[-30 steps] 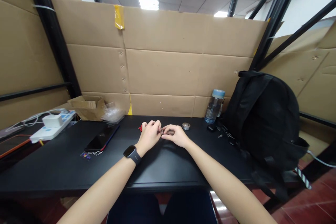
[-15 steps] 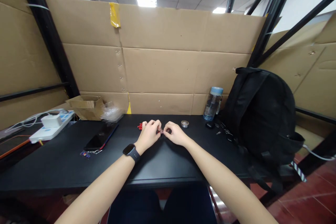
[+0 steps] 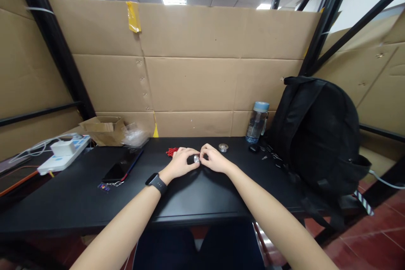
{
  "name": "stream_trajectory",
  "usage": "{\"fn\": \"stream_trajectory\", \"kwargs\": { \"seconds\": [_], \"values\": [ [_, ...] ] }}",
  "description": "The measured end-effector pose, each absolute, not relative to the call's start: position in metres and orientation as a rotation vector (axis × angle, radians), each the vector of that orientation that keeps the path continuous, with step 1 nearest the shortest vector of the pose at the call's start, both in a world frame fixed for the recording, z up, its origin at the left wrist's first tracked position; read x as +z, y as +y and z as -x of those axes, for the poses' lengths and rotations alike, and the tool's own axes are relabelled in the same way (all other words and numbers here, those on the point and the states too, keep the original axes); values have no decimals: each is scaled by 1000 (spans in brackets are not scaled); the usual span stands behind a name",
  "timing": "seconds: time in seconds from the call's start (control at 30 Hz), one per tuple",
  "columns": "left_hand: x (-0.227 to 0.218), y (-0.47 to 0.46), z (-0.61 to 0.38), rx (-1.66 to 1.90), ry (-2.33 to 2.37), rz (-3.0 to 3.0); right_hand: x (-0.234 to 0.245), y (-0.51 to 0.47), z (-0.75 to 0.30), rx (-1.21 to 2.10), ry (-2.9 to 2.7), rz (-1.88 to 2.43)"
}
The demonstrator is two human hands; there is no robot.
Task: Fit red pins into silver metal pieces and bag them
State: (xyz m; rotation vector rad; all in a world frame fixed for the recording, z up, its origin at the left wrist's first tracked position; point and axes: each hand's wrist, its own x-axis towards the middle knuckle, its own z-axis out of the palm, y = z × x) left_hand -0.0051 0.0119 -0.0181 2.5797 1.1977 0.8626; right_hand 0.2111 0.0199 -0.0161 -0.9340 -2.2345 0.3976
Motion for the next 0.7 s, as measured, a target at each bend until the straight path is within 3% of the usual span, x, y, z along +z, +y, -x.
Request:
{"fn": "stream_trajectory", "kwargs": {
  "seconds": [0.37, 0.57, 0.7],
  "values": [
    [-22, 15, 8, 704, 1256, -2646, -12, 23, -219, 421, -2262, 884],
    [-5, 36, 58, 854, 1665, -2488, -10, 30, -234, 444, -2328, 933],
    [-6, 48, 101, 558, 1902, -2382, -9, 46, -259, 262, -2174, 1176]
  ]
}}
